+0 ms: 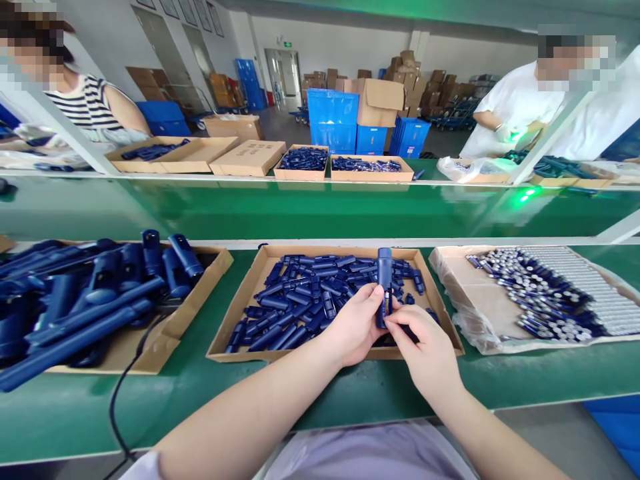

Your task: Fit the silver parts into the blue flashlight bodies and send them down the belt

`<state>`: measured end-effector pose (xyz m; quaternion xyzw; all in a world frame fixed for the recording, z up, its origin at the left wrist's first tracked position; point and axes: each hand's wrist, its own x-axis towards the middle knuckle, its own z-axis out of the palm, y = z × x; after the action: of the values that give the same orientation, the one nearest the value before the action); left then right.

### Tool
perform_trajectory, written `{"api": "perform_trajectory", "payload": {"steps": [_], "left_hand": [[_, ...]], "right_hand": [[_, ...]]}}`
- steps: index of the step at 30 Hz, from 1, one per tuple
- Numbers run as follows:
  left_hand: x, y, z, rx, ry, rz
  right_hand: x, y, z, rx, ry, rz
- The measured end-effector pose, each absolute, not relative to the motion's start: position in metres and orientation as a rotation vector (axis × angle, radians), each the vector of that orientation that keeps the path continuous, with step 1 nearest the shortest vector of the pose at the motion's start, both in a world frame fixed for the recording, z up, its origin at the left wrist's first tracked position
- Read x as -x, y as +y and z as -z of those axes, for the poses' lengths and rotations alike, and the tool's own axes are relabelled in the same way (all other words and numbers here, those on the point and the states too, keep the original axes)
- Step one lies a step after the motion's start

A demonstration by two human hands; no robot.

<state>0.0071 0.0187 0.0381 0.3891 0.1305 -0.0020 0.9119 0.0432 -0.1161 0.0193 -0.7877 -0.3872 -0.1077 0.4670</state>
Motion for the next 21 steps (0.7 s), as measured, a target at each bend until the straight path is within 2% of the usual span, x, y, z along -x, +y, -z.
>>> {"api": "perform_trajectory", "payload": {"steps": [21], "left_hand": [[-0.0087,0.0187,-0.0342,-0.791,0.267,0.011]], "right_hand": [[-0.0432,-0.1165,-0.0202,1.945,-0.934,0.2]]}}
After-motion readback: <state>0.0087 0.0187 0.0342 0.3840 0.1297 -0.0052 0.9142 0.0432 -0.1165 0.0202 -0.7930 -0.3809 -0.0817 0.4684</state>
